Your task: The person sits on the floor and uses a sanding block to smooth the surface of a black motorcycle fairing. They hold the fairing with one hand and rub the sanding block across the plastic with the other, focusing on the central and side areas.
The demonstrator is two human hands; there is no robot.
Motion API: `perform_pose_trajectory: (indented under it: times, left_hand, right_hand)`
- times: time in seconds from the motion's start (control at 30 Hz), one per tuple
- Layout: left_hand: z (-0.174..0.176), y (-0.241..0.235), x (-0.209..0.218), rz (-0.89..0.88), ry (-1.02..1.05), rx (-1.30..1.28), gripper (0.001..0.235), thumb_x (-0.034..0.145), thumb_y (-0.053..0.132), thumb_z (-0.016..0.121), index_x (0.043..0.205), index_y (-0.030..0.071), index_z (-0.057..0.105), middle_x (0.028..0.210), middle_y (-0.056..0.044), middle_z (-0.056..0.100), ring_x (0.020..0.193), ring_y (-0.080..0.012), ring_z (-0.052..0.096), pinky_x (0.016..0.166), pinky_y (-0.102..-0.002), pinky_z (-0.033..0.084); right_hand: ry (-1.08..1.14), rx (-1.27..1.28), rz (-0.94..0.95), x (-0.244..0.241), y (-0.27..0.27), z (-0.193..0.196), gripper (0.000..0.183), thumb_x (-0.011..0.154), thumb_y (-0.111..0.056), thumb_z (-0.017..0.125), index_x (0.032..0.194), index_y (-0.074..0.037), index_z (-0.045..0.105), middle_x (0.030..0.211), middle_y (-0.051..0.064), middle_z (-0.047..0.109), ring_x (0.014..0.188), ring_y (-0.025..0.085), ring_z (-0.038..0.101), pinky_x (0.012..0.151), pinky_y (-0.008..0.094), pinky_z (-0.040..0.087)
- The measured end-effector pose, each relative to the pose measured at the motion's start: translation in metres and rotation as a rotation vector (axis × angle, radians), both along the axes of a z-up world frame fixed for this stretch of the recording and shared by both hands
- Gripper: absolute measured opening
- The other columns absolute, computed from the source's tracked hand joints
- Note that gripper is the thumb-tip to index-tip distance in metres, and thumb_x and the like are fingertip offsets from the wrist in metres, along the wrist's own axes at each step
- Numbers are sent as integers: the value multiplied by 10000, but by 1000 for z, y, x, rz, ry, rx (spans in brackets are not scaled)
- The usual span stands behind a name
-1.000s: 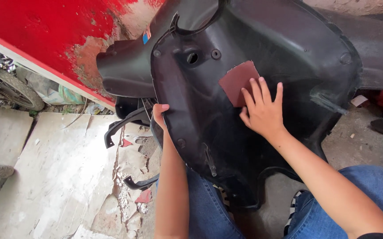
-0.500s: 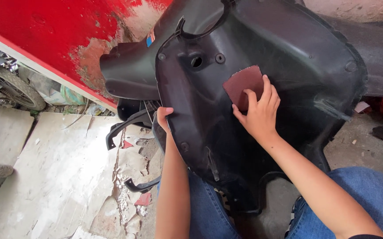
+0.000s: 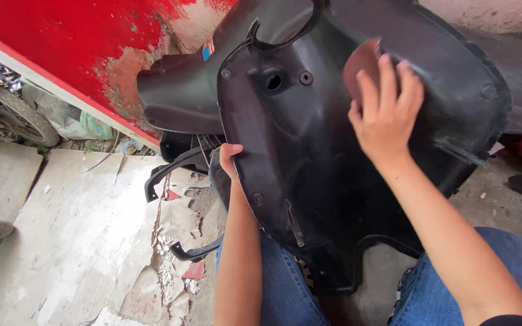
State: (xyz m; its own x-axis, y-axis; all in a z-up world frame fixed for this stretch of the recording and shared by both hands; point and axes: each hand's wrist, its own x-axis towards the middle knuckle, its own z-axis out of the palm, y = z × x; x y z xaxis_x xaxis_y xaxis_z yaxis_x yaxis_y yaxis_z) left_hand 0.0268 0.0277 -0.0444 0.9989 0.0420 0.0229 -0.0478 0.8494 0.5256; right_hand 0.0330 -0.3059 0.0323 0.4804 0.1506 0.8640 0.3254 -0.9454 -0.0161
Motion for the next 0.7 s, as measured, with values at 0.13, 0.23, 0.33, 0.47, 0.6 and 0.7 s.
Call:
perform_pose_trajectory:
  times: [0.13, 0.23, 0.33, 0.47, 0.6, 0.7]
  left_hand:
    - [6, -5, -5, -3, 3, -25, 541, 729, 185, 555, 1216, -43, 613, 1147, -178, 667, 1052, -314, 632, 963, -385, 522]
    - [12, -9, -8, -28, 28, -34, 531, 716, 193, 553, 1196, -24, 624, 1125, -168, 670, 1031, -315, 632, 942, -389, 524]
    - [8, -6, -5, -10, 38, -10, 541, 707, 199, 549, 1194, -24, 628, 1119, -170, 672, 1025, -318, 630, 932, -389, 524]
    - [8, -7, -6, 13, 47, -4, 552, 711, 198, 547, 1210, -25, 627, 1136, -168, 670, 1035, -315, 624, 935, -388, 521]
    - [33, -20, -16, -39, 33, -11, 566, 705, 211, 540, 1211, -22, 638, 1153, -171, 673, 1049, -315, 628, 941, -384, 520]
    - [10, -8, -7, -26, 51, 20, 553, 713, 208, 543, 1209, -17, 636, 1149, -174, 669, 1051, -321, 628, 955, -396, 521]
  right_hand:
    - [26, 40, -3, 6, -1, -6, 630, 895, -150, 816, 1469, -22, 590, 1632, 213, 413, 1445, 423, 421, 1231, 581, 314]
    - [126, -29, 159, 9, 12, -25, 710, 815, -172, 836, 1472, -37, 601, 1625, 219, 465, 1434, 424, 454, 1261, 609, 327]
    - [99, -24, 202, 15, 8, -10, 652, 833, -184, 841, 1422, -46, 599, 1628, 210, 476, 1425, 419, 457, 1254, 622, 337]
    - [2, 1, 43, 17, 7, 16, 671, 828, -234, 854, 1439, -99, 614, 1558, 137, 511, 1421, 417, 446, 1200, 699, 258]
    - [-21, -234, 15, 22, 19, -28, 706, 811, -289, 880, 1457, -216, 605, 1569, 94, 532, 1474, 368, 429, 1269, 675, 199]
    - [49, -52, 44, 26, 1, 21, 747, 749, -286, 861, 1443, -148, 620, 1533, 126, 544, 1427, 431, 435, 1173, 759, 196]
